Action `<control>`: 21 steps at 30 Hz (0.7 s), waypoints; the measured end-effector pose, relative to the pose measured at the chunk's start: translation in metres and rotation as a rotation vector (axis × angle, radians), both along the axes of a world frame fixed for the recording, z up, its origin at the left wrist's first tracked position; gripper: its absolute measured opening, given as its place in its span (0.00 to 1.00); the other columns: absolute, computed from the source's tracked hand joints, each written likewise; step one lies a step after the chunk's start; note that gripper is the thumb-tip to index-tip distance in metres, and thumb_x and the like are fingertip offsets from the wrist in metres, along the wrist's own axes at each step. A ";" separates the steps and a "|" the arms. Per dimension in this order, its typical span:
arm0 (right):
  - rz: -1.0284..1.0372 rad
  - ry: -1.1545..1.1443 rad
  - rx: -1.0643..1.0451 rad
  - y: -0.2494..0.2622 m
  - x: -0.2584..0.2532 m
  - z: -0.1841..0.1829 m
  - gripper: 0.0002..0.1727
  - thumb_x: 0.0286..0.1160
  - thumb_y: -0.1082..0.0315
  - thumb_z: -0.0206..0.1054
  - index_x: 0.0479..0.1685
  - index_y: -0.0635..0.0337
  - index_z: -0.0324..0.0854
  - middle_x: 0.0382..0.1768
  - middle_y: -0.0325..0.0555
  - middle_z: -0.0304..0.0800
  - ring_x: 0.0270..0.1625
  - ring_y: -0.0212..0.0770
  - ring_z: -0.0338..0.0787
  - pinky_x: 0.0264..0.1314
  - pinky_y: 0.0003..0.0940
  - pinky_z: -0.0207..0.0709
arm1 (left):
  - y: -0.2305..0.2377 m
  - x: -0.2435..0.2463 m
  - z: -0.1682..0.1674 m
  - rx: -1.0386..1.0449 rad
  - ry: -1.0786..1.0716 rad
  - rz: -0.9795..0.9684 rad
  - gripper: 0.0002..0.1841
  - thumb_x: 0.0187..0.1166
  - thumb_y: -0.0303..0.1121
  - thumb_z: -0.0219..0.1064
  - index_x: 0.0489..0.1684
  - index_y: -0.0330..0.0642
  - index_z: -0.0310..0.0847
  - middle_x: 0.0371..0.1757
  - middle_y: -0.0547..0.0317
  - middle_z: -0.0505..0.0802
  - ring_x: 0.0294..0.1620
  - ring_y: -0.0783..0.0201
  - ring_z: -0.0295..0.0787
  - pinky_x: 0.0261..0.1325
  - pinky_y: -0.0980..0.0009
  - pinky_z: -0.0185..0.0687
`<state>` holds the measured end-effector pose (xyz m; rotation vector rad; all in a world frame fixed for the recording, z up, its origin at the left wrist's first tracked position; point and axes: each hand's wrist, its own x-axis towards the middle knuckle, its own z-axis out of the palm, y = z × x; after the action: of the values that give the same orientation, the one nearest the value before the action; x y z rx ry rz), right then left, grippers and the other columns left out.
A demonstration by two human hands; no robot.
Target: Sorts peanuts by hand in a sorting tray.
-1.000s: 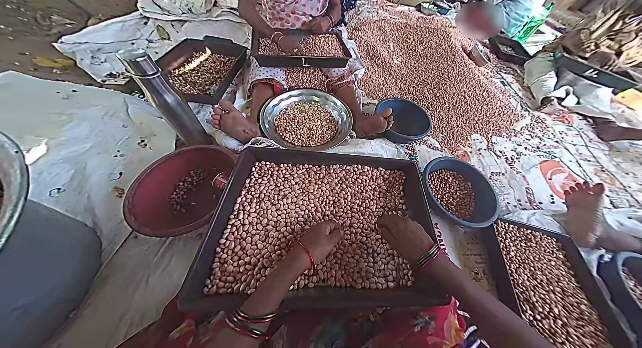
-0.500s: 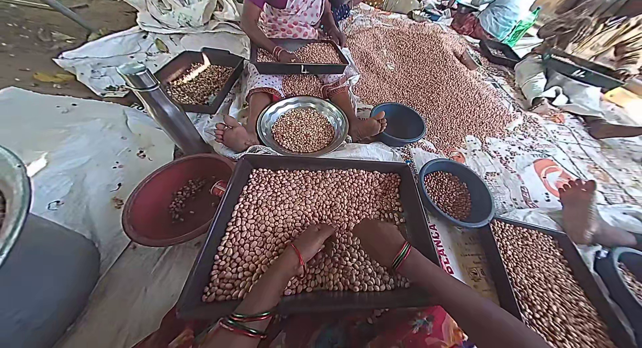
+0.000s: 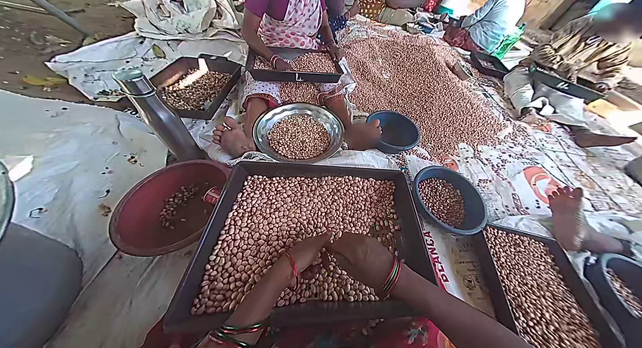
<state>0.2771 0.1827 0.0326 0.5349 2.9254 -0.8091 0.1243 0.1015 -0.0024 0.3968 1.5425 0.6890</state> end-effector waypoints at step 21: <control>-0.091 -0.222 -0.018 0.032 0.015 0.019 0.18 0.88 0.68 0.59 0.65 0.73 0.84 0.60 0.69 0.89 0.65 0.66 0.89 0.69 0.62 0.77 | 0.002 0.004 -0.008 -0.001 -0.113 -0.093 0.28 0.95 0.56 0.35 0.43 0.46 0.76 0.19 0.67 0.79 0.12 0.75 0.63 0.16 0.80 0.56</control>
<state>0.2923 0.2150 0.0515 0.7114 2.7064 -0.7330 0.1285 0.1036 -0.0104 0.4193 1.4083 0.6282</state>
